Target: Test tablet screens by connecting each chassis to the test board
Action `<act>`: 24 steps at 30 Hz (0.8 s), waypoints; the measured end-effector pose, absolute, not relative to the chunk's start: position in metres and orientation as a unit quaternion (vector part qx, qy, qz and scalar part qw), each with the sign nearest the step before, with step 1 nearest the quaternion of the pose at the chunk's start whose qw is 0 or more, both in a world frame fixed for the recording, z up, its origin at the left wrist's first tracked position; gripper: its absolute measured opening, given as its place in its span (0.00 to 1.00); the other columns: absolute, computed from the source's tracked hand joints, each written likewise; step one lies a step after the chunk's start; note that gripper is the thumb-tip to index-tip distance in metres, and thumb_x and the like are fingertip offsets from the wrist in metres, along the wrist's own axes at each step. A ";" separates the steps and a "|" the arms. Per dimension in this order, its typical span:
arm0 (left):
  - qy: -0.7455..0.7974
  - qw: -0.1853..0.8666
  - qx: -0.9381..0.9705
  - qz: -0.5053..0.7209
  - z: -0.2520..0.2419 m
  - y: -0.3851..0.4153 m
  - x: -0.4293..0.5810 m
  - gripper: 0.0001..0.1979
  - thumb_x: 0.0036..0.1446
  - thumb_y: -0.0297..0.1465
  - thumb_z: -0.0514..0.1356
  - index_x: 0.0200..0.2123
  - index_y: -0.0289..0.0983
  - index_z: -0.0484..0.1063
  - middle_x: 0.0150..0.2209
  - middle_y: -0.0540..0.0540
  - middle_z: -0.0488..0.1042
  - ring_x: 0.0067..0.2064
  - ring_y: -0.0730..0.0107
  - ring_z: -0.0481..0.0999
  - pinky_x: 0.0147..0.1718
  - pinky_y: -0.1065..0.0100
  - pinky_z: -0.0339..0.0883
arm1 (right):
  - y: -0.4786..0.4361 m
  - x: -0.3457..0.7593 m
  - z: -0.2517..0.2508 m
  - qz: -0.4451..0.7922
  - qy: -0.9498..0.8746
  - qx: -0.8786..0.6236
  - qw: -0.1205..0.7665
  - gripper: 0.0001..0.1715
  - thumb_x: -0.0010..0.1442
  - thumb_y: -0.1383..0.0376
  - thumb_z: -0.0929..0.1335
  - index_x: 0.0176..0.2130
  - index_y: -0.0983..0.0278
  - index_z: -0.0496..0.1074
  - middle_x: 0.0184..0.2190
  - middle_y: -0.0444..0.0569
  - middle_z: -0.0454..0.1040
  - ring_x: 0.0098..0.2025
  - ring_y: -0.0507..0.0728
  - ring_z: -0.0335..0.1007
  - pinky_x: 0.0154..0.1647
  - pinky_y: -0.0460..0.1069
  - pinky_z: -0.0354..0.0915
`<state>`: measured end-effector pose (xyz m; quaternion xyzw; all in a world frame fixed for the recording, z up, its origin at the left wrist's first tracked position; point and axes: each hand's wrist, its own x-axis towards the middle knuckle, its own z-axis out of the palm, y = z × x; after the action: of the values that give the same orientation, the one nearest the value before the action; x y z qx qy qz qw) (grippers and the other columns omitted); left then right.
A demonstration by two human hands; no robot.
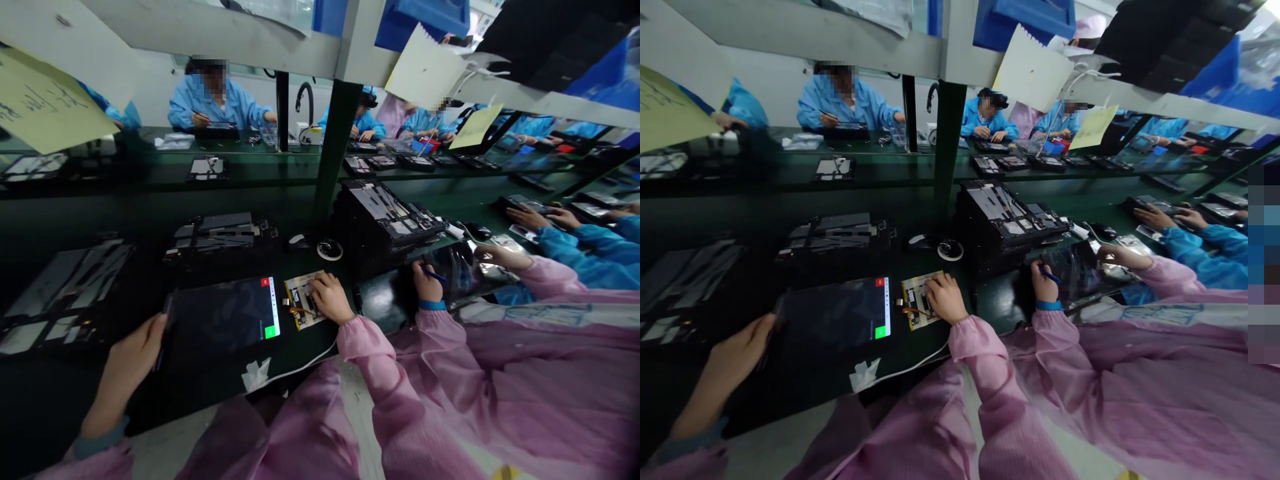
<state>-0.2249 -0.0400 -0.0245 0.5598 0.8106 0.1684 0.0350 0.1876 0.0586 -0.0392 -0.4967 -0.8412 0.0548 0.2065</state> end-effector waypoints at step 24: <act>0.457 0.199 0.855 0.144 0.029 0.030 0.027 0.12 0.66 0.31 0.48 0.39 0.37 0.71 0.37 0.44 0.75 0.40 0.65 0.75 0.41 0.66 0.68 | 0.026 0.224 -0.016 0.442 -0.706 -0.427 0.352 0.10 0.63 0.61 0.64 0.41 0.64 0.70 0.34 0.46 0.75 0.37 0.53 0.72 0.42 0.49 0.65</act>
<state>0.0270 0.0300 0.0288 0.8548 0.4573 0.1441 0.1987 0.2242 0.0257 -0.0161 -0.4271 -0.7061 0.4418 0.3519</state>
